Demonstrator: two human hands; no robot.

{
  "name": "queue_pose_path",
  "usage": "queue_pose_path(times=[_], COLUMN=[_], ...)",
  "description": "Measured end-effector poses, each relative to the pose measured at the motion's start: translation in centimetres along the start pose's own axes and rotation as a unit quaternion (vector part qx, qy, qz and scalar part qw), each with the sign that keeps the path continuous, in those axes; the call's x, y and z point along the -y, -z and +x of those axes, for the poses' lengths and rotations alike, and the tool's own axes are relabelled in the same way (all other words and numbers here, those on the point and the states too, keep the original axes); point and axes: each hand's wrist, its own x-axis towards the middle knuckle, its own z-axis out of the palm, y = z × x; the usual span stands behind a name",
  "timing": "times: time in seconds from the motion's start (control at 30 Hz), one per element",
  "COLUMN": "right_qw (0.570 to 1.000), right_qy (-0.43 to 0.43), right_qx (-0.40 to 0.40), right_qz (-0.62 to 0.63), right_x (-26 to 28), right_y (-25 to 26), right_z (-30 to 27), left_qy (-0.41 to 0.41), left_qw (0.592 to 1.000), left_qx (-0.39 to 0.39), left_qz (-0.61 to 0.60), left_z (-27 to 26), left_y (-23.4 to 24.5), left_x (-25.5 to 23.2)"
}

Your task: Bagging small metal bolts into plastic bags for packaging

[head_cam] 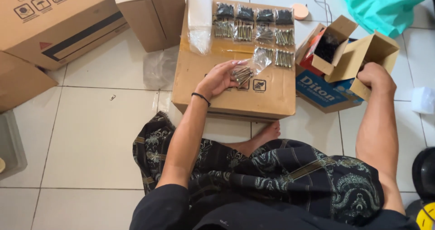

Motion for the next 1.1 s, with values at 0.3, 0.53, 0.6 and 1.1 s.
queue_pose_path(times=[0.3,0.53,0.6,1.1], right_qw=[0.999,1.0,0.999,0.993], right_qy=[-0.04,-0.023,0.019,-0.035], right_qx=[-0.009,-0.011,-0.012,0.026], right_qz=[0.018,0.0,-0.025,-0.108], right_x=[0.5,-0.9,-1.4,-0.8], right_y=[-0.5,-1.2,-1.6,-1.2], right_z=[1.7,3.3,4.6,6.5], left_qy=[-0.034,-0.022,-0.029,-0.034], left_qw=[0.999,1.0,0.999,0.999], left_qx=[0.03,0.018,0.03,-0.004], left_qz=[-0.01,-0.004,0.003,-0.021], left_z=[0.2,-0.1,-0.1,0.0], left_y=[0.6,0.0,0.0,0.0], left_x=[0.4,0.1,-0.1,0.1])
